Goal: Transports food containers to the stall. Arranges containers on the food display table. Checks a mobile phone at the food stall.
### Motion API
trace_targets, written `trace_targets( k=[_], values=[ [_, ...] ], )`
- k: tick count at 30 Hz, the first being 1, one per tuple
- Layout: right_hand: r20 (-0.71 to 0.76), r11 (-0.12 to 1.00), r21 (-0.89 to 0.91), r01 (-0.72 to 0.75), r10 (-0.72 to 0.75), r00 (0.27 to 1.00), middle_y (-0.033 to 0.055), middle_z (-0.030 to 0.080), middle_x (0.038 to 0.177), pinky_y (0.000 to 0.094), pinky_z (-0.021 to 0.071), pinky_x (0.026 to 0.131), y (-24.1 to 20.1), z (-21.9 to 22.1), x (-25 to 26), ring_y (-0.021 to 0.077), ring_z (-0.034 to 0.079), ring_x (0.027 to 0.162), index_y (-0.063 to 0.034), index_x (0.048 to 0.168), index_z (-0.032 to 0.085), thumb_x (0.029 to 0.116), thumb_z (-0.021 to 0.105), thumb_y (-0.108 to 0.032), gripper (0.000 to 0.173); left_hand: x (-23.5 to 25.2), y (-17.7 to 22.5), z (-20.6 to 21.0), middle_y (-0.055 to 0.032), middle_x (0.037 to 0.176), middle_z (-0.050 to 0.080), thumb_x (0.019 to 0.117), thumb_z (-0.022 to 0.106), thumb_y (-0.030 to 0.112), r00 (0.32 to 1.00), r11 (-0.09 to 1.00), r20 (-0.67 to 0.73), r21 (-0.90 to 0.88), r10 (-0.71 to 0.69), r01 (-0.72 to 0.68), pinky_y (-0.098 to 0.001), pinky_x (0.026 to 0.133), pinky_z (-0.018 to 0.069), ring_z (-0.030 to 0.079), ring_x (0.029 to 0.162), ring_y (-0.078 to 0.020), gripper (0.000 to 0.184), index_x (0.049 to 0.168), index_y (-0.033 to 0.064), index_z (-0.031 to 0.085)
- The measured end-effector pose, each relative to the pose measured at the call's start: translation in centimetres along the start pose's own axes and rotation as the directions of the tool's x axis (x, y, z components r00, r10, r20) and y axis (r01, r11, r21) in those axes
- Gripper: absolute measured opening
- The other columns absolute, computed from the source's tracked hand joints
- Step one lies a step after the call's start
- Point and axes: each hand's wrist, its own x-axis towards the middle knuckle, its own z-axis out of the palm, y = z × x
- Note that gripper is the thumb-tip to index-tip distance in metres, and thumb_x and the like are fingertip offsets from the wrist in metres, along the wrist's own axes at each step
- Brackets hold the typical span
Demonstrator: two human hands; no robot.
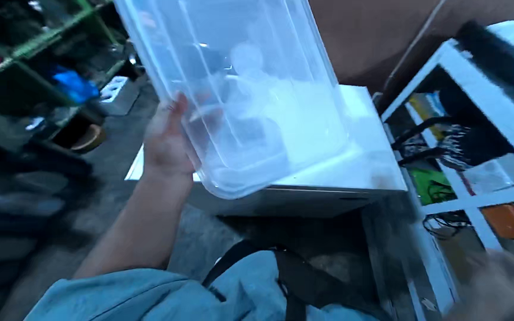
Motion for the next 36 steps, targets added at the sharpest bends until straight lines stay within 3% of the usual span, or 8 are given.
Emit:
trace_targets(
  k=[3,6,9,13,18,21,29,36],
  values=[
    [0.409,0.991,0.113,-0.076,0.024,0.912,0.0269,0.058,0.137,0.0421,0.0567,0.094,-2.8,15.6,-4.7,0.0271,0.065,0.114,0.0088,0.144,0.047,0.1001,0.059,-0.010,0.049,-0.1,3.7,-5.9,0.0025,0.123,0.068,0.1127,0.031,0.029,0.971,0.979,-0.121,0.025,0.205,-0.204,-0.0341,0.099,0.0562,0.066,0.115,-0.0113,0.033,0.138,0.0175,0.049],
    [0.647,0.993,0.096,-0.071,-0.008,0.762,0.0231,0.057,0.141,0.0413,0.0553,0.096,-8.6,24.7,-6.5,0.0265,0.063,0.119,0.0038,0.143,0.051,0.1015,0.057,-0.013,0.045,-2.0,7.3,-11.8,0.0104,0.116,0.068,0.1121,0.027,0.022,0.919,0.933,-0.175,0.147,0.353,-0.330,-0.0257,0.101,0.0538,0.064,0.113,-0.0013,0.028,0.127,0.0197,0.051],
    [0.743,0.976,0.090,-0.198,0.067,0.666,0.0199,0.059,0.138,0.0442,0.0546,0.096,-14.2,31.7,-6.9,0.0274,0.063,0.119,-0.0004,0.141,0.054,0.1064,0.056,-0.019,0.039,-3.4,8.7,-18.8,0.0160,0.109,0.068,0.1126,0.030,0.023,0.886,0.915,-0.315,0.326,0.342,-0.238,-0.0179,0.092,0.0552,0.065,0.103,0.0065,0.025,0.125,0.0205,0.052],
    [0.808,0.963,0.063,-0.263,0.105,0.580,0.0162,0.058,0.142,0.0511,0.0502,0.098,-18.4,39.8,-6.5,0.0307,0.060,0.123,-0.0060,0.144,0.053,0.1086,0.050,-0.036,0.047,-1.9,6.2,-27.7,0.0087,0.112,0.072,0.1112,0.007,0.038,0.964,0.980,-0.177,0.050,0.199,-0.193,-0.0253,0.090,0.0594,0.069,0.105,-0.0025,0.052,0.128,0.0231,0.054],
    [0.843,0.961,-0.028,-0.274,0.170,0.510,0.0170,0.047,0.155,0.0557,0.0427,0.108,-23.1,46.4,-5.5,0.0345,0.049,0.138,-0.0076,0.153,0.043,0.1058,0.048,-0.053,0.066,1.8,0.2,-30.1,0.0050,0.110,0.073,0.1115,0.016,0.046,0.965,0.974,-0.245,-0.179,0.093,-0.139,-0.0312,0.087,0.0614,0.071,0.102,-0.0072,0.050,0.128,0.0223,0.057],
    [0.871,0.958,-0.062,-0.280,0.189,0.453,0.0170,0.048,0.152,0.0553,0.0459,0.104,-22.6,50.1,-3.7,0.0352,0.053,0.133,-0.0141,0.153,0.043,0.0973,0.056,-0.065,0.077,5.0,-3.4,-30.3,-0.0025,0.109,0.074,0.1105,0.017,0.049,0.976,0.890,-0.202,-0.427,0.081,-0.163,-0.0371,0.088,0.0618,0.072,0.102,-0.0142,0.055,0.124,0.0173,0.060],
    [0.907,0.984,0.044,-0.173,0.034,0.420,0.0138,0.065,0.117,0.0342,0.0562,0.082,-24.1,54.2,-4.2,0.0148,0.065,0.095,-0.0022,0.142,0.051,0.1057,0.053,-0.019,0.040,11.2,-10.4,-29.0,-0.0063,0.101,0.074,0.1105,0.027,0.045,0.925,0.774,-0.370,-0.611,-0.093,-0.166,-0.0373,0.076,0.0627,0.073,0.090,-0.0164,0.048,0.120,0.0148,0.063],
    [0.919,0.956,0.116,-0.270,-0.001,0.394,0.0056,0.068,0.105,0.0260,0.0596,0.074,-25.8,54.0,-9.5,0.0060,0.068,0.086,-0.0021,0.138,0.053,0.1032,0.049,-0.010,0.036,9.4,-9.7,-31.2,-0.0088,0.086,0.074,0.1122,0.016,0.032,0.859,0.730,-0.493,-0.637,-0.141,-0.246,-0.0317,0.069,0.0628,0.074,0.078,-0.0152,0.055,0.105,0.0083,0.065]
  ],
)
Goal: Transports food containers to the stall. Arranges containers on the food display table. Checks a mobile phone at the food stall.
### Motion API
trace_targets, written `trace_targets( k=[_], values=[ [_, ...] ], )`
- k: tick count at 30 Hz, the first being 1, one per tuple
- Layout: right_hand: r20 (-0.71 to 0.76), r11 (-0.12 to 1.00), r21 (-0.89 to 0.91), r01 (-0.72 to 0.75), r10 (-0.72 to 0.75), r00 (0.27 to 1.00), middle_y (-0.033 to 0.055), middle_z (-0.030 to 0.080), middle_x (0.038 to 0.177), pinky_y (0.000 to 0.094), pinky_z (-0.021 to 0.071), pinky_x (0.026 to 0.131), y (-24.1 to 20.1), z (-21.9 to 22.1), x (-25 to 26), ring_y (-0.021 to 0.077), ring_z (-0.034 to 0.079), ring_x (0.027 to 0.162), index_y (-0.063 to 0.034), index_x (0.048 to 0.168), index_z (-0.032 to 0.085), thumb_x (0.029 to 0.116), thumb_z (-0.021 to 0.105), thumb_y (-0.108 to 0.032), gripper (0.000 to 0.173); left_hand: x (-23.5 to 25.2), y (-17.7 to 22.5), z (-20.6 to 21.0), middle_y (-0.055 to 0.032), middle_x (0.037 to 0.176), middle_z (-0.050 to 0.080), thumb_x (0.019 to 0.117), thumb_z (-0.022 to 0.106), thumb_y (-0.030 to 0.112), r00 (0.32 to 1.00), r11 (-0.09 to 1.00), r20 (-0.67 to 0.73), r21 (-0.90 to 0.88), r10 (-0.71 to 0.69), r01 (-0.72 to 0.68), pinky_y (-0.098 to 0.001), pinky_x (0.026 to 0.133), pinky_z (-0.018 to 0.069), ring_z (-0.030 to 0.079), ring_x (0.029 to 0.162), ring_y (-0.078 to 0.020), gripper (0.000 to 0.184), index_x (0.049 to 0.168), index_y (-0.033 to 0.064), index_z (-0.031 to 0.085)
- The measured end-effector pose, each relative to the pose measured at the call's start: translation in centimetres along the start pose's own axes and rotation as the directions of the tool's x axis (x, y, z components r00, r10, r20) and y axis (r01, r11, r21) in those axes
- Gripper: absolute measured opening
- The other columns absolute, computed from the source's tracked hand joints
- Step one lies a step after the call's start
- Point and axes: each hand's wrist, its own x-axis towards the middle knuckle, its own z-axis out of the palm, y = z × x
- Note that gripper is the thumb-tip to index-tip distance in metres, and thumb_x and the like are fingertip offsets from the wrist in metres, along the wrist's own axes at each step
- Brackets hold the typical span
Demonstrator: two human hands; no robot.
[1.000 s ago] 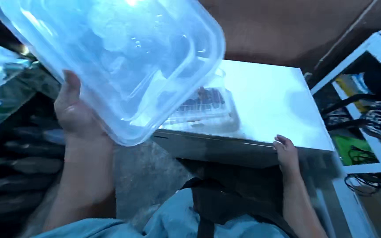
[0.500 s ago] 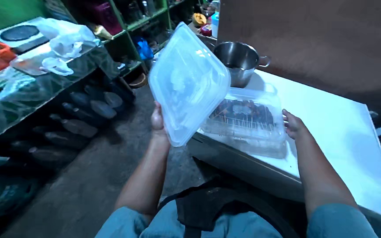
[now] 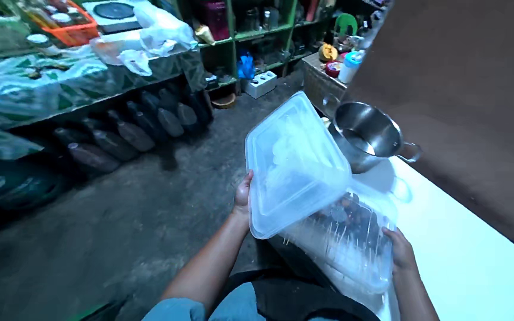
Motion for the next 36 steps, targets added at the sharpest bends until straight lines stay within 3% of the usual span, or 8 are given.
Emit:
trace_targets(
  k=[3,7,13,18,27,30,33,36],
  values=[
    [0.103,0.998,-0.050,0.041,-0.036,0.994,0.0010,0.068,0.105,0.0228,0.0587,0.076,-0.8,5.1,-1.2,0.0014,0.067,0.087,-0.0029,0.137,0.053,0.1028,0.049,-0.012,0.036,-1.0,5.2,-2.7,-0.0080,0.089,0.076,0.1108,0.019,0.031,0.995,0.997,0.080,-0.058,0.063,-0.058,-0.0321,0.071,0.0631,0.074,0.080,-0.0150,0.054,0.103,0.0116,0.069],
    [0.336,0.973,-0.172,0.155,-0.090,0.938,-0.0025,0.063,0.102,0.0193,0.0560,0.077,-2.4,15.0,-1.5,-0.0033,0.063,0.085,-0.0005,0.136,0.050,0.1031,0.046,-0.011,0.035,-4.7,14.5,-6.3,-0.0035,0.087,0.074,0.1108,0.022,0.034,0.963,0.963,-0.066,0.073,0.263,-0.258,-0.0277,0.065,0.0610,0.072,0.075,-0.0110,0.046,0.108,0.0153,0.065],
    [0.650,0.913,-0.149,0.380,-0.199,0.733,-0.0069,0.061,0.094,0.0169,0.0546,0.076,-5.5,36.3,-6.3,-0.0060,0.061,0.081,0.0004,0.123,0.053,0.0995,0.046,-0.007,0.026,-11.5,31.3,-11.7,-0.0044,0.090,0.073,0.1124,0.024,0.032,0.786,0.823,-0.254,0.258,0.563,-0.506,-0.0269,0.069,0.0604,0.072,0.078,-0.0108,0.043,0.118,0.0101,0.060],
    [0.815,0.884,-0.154,0.442,-0.139,0.563,-0.0041,0.057,0.097,0.0163,0.0530,0.074,-5.8,53.8,-12.7,-0.0059,0.059,0.080,0.0047,0.127,0.050,0.0986,0.046,-0.005,0.031,-17.8,44.6,-15.9,-0.0012,0.090,0.072,0.1131,0.026,0.026,0.537,0.651,-0.368,0.452,0.759,-0.610,-0.0228,0.074,0.0582,0.069,0.080,-0.0055,0.040,0.119,0.0075,0.061],
    [0.974,0.847,-0.069,0.527,-0.057,0.220,-0.0056,0.060,0.098,0.0180,0.0544,0.074,-4.7,84.1,-25.8,-0.0052,0.061,0.081,0.0006,0.129,0.052,0.0981,0.047,-0.009,0.033,-24.1,61.4,-28.4,0.0013,0.092,0.073,0.1119,0.023,0.025,0.199,0.404,-0.414,0.498,0.888,-0.767,-0.0226,0.077,0.0592,0.070,0.083,-0.0037,0.043,0.119,0.0106,0.063],
    [0.995,0.832,-0.048,0.552,-0.005,0.095,-0.0027,0.060,0.099,0.0187,0.0539,0.071,-5.5,94.4,-34.3,-0.0037,0.061,0.079,0.0021,0.130,0.052,0.0984,0.046,-0.005,0.033,-26.8,66.8,-30.8,-0.0010,0.094,0.071,0.1116,0.027,0.016,-0.013,0.312,-0.499,0.561,0.866,-0.767,-0.0222,0.079,0.0576,0.069,0.084,-0.0038,0.036,0.122,0.0036,0.059],
    [0.994,0.818,0.028,0.575,0.036,-0.100,0.0002,0.063,0.104,0.0211,0.0555,0.076,-5.0,105.2,-42.5,-0.0010,0.063,0.085,0.0030,0.128,0.055,0.0956,0.049,-0.005,0.034,-30.8,71.4,-32.8,-0.0053,0.104,0.070,0.1110,0.030,0.010,-0.265,0.168,-0.548,0.615,0.793,-0.770,-0.0230,0.085,0.0556,0.067,0.091,-0.0040,0.034,0.128,-0.0047,0.055],
    [0.959,0.813,0.079,0.577,0.096,-0.267,-0.0001,0.065,0.101,0.0214,0.0563,0.073,-2.7,113.4,-52.4,-0.0002,0.064,0.083,0.0013,0.128,0.058,0.0959,0.051,-0.006,0.033,-35.3,73.8,-34.3,-0.0044,0.102,0.071,0.1121,0.028,0.015,-0.424,0.043,-0.595,0.612,0.683,-0.789,-0.0245,0.081,0.0587,0.069,0.090,-0.0052,0.035,0.128,-0.0004,0.055]
  ],
)
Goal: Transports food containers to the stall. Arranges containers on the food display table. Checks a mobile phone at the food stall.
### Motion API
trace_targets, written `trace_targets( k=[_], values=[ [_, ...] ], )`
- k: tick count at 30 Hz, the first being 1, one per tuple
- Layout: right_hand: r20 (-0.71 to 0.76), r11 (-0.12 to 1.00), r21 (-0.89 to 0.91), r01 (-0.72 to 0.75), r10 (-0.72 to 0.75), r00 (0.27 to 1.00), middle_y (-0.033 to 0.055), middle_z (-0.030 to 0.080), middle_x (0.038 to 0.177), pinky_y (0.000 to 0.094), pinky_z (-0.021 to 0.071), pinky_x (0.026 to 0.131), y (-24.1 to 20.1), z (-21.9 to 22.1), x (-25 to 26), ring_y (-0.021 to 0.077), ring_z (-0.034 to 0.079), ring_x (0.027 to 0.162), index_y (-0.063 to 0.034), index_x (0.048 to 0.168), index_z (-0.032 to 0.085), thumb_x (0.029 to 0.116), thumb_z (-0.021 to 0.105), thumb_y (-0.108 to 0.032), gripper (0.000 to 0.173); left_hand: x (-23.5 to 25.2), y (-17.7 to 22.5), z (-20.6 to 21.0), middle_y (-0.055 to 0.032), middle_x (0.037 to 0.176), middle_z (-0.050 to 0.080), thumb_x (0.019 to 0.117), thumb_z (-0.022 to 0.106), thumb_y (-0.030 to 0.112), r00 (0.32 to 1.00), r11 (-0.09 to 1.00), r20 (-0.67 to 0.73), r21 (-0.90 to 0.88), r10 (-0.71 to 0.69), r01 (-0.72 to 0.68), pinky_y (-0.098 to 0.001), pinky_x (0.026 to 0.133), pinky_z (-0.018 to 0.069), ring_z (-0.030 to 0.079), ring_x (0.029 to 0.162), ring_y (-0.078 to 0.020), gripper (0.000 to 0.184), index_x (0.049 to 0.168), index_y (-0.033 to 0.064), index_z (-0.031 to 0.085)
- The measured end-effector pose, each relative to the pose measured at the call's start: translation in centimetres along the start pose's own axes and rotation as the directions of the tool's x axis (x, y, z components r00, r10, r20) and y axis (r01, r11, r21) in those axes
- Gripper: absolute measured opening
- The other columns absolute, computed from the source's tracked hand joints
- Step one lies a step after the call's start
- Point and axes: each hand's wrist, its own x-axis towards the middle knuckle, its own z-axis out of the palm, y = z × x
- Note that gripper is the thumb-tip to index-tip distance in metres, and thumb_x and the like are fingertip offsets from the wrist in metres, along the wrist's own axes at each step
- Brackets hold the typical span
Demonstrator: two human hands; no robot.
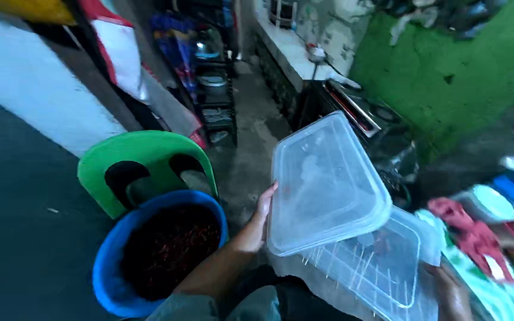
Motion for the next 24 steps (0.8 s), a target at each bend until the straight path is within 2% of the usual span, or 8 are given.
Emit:
trace_targets(
  k=[3,6,8,13,16,18,21,24],
  values=[
    [0.148,0.999,0.024,0.035,-0.038,0.988,0.0000,0.068,0.098,0.0200,0.0569,0.068,-3.3,9.6,7.8,-0.0004,0.065,0.078,0.0002,0.128,0.060,0.0969,0.051,-0.005,0.033,4.3,3.8,-1.5,-0.0106,0.104,0.073,0.1122,0.028,0.035,0.996,0.987,-0.079,-0.160,-0.029,0.017,-0.0366,0.076,0.0634,0.073,0.092,-0.0178,0.044,0.130,0.0070,0.057],
    [0.265,0.998,0.039,0.042,-0.051,0.963,0.0035,0.067,0.102,0.0212,0.0565,0.070,-5.3,19.2,13.3,0.0019,0.065,0.079,0.0010,0.132,0.058,0.0985,0.049,-0.005,0.035,11.0,7.2,-4.0,-0.0044,0.095,0.072,0.1133,0.028,0.026,0.964,0.981,-0.227,-0.100,0.140,-0.167,-0.0280,0.072,0.0614,0.072,0.084,-0.0095,0.038,0.123,0.0052,0.058],
    [0.309,0.999,0.043,0.028,-0.040,0.950,0.0046,0.066,0.100,0.0219,0.0557,0.068,-7.5,24.8,15.8,0.0030,0.065,0.078,0.0013,0.131,0.058,0.0994,0.048,-0.005,0.034,15.7,9.4,-5.8,-0.0011,0.086,0.073,0.1127,0.024,0.020,0.940,0.954,-0.232,-0.104,0.250,-0.280,-0.0250,0.070,0.0612,0.072,0.078,-0.0061,0.039,0.111,0.0060,0.061],
    [0.409,0.998,-0.008,0.060,-0.052,0.911,0.0045,0.067,0.098,0.0235,0.0554,0.068,-11.9,36.7,23.4,0.0038,0.064,0.077,-0.0001,0.131,0.059,0.0973,0.052,-0.008,0.035,25.1,14.6,-7.0,-0.0024,0.078,0.072,0.1130,0.021,0.021,0.915,0.911,-0.307,-0.233,0.264,-0.341,-0.0252,0.064,0.0614,0.072,0.071,-0.0086,0.043,0.103,0.0068,0.060],
    [0.470,0.991,-0.026,0.128,-0.101,0.877,0.0043,0.067,0.096,0.0240,0.0559,0.067,-14.5,44.2,28.6,0.0042,0.064,0.076,0.0001,0.129,0.060,0.0956,0.052,-0.007,0.035,31.4,16.4,-9.1,-0.0064,0.082,0.075,0.1123,0.015,0.024,0.922,0.846,-0.260,-0.383,0.286,-0.371,-0.0297,0.067,0.0630,0.074,0.075,-0.0132,0.052,0.101,0.0074,0.063],
    [0.519,0.985,-0.009,0.174,-0.144,0.842,0.0010,0.065,0.092,0.0216,0.0556,0.064,-16.2,50.3,31.7,0.0018,0.064,0.073,0.0000,0.126,0.060,0.0957,0.051,-0.006,0.032,35.7,17.7,-10.9,-0.0079,0.084,0.075,0.1121,0.014,0.027,0.907,0.826,-0.277,-0.390,0.316,-0.407,-0.0317,0.069,0.0630,0.074,0.076,-0.0149,0.054,0.103,0.0068,0.064],
    [0.618,0.979,0.019,0.204,-0.172,0.767,-0.0017,0.064,0.090,0.0196,0.0557,0.064,-19.0,60.5,35.8,-0.0002,0.063,0.071,-0.0005,0.126,0.058,0.0978,0.049,-0.005,0.030,41.5,20.1,-13.2,-0.0058,0.080,0.074,0.1130,0.017,0.025,0.818,0.801,-0.444,-0.297,0.367,-0.520,-0.0279,0.065,0.0619,0.073,0.072,-0.0116,0.051,0.103,0.0067,0.063],
    [0.730,0.967,-0.023,0.254,-0.157,0.665,0.0018,0.064,0.096,0.0210,0.0545,0.068,-22.4,72.0,38.8,0.0010,0.062,0.076,0.0007,0.130,0.058,0.0989,0.050,-0.006,0.033,46.0,22.9,-17.1,-0.0037,0.083,0.075,0.1116,0.016,0.017,0.690,0.749,-0.508,-0.123,0.515,-0.650,-0.0259,0.071,0.0618,0.073,0.077,-0.0087,0.050,0.106,0.0069,0.064]
  ],
)
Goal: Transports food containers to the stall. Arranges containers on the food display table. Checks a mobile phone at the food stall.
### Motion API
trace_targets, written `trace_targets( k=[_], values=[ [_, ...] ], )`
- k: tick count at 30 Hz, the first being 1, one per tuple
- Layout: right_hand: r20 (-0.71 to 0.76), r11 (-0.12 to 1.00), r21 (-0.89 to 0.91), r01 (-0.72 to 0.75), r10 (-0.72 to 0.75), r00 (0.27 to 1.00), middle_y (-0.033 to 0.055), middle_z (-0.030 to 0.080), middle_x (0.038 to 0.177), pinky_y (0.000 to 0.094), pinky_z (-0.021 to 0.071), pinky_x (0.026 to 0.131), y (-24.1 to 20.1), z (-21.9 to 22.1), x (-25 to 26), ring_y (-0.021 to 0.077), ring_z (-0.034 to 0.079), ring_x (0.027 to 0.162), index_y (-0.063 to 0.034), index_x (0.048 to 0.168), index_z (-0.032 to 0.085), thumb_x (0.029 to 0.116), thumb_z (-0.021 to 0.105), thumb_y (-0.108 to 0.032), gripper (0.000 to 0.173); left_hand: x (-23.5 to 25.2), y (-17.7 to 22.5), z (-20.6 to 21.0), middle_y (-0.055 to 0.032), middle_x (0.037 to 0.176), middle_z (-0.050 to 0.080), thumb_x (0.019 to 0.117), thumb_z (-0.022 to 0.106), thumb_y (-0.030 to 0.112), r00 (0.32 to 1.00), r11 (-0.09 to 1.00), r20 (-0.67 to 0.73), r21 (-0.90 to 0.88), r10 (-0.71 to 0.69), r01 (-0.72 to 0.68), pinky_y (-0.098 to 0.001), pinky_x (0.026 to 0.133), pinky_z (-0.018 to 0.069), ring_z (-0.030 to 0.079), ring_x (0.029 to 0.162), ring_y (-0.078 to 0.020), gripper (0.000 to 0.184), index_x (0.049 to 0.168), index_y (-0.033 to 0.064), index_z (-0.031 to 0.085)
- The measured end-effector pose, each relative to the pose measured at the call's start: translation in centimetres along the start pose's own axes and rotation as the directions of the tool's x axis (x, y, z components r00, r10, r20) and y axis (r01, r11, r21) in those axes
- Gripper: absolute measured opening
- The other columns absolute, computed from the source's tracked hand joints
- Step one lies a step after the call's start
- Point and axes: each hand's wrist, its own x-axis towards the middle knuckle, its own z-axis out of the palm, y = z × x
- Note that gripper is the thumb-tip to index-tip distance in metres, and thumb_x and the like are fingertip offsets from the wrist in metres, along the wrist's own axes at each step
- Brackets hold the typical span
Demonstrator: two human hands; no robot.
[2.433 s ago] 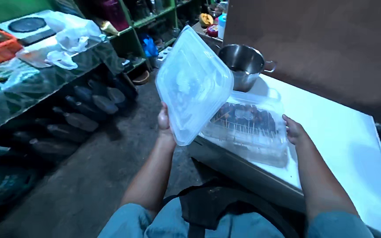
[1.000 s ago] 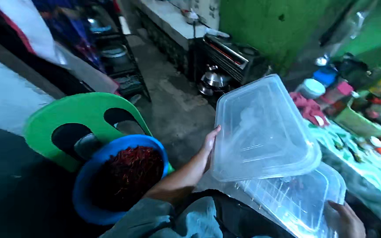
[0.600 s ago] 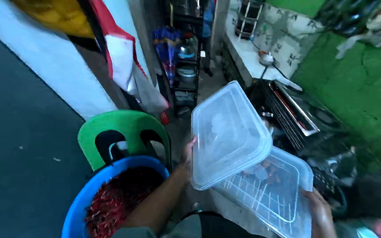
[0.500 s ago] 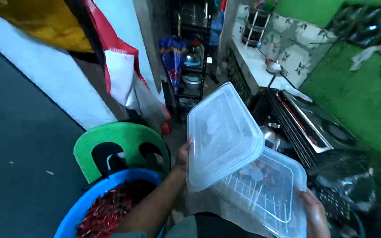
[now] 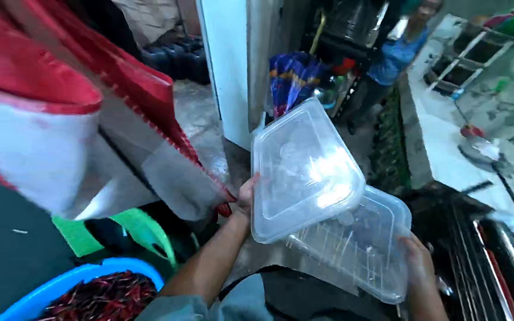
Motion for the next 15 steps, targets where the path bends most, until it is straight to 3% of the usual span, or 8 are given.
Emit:
trace_targets(
  k=[2,5,8,11,15],
  values=[
    [0.118,0.999,-0.048,-0.008,0.013,0.993,0.0075,0.066,0.100,0.0262,0.0553,0.071,-2.3,4.7,7.0,0.0056,0.063,0.079,0.0018,0.134,0.057,0.0991,0.051,-0.005,0.036,3.9,1.1,-0.7,-0.0028,0.084,0.075,0.1114,0.019,0.016,0.990,0.992,-0.101,0.085,0.101,-0.093,-0.0259,0.070,0.0621,0.073,0.077,-0.0080,0.045,0.109,0.0063,0.063],
    [0.322,0.996,-0.086,-0.008,0.035,0.946,0.0129,0.065,0.104,0.0321,0.0545,0.076,-4.2,13.6,15.6,0.0116,0.062,0.083,0.0049,0.132,0.056,0.0981,0.053,-0.005,0.035,7.9,4.3,0.0,-0.0044,0.083,0.072,0.1131,0.029,0.025,0.904,0.983,-0.394,0.139,0.165,-0.120,-0.0268,0.063,0.0604,0.071,0.072,-0.0100,0.037,0.114,0.0052,0.061],
    [0.506,0.997,0.036,-0.073,0.044,0.861,0.0037,0.064,0.086,0.0245,0.0570,0.063,-3.9,24.2,21.1,0.0053,0.064,0.070,0.0031,0.121,0.056,0.1008,0.048,-0.005,0.024,11.8,8.4,-0.2,-0.0071,0.092,0.074,0.1114,0.033,0.035,0.860,0.977,-0.466,0.072,0.210,-0.200,-0.0325,0.068,0.0630,0.074,0.080,-0.0150,0.038,0.123,0.0101,0.059],
    [0.642,0.989,0.062,-0.133,0.063,0.764,0.0043,0.065,0.092,0.0258,0.0566,0.071,-3.0,35.2,24.1,0.0054,0.064,0.078,0.0023,0.123,0.057,0.1022,0.046,-0.008,0.026,15.6,12.3,-2.1,-0.0061,0.094,0.073,0.1101,0.040,0.035,0.763,0.938,-0.545,0.183,0.347,-0.295,-0.0332,0.070,0.0623,0.073,0.082,-0.0149,0.034,0.124,0.0109,0.061],
    [0.736,0.995,-0.031,-0.096,0.088,0.671,0.0085,0.066,0.096,0.0282,0.0564,0.074,-5.2,48.2,27.6,0.0086,0.064,0.082,0.0042,0.120,0.060,0.1043,0.048,-0.008,0.023,19.6,16.3,-4.6,-0.0063,0.086,0.072,0.1124,0.030,0.023,0.698,0.895,-0.562,0.237,0.444,-0.378,-0.0302,0.068,0.0620,0.072,0.077,-0.0132,0.035,0.115,0.0052,0.060]
  ],
)
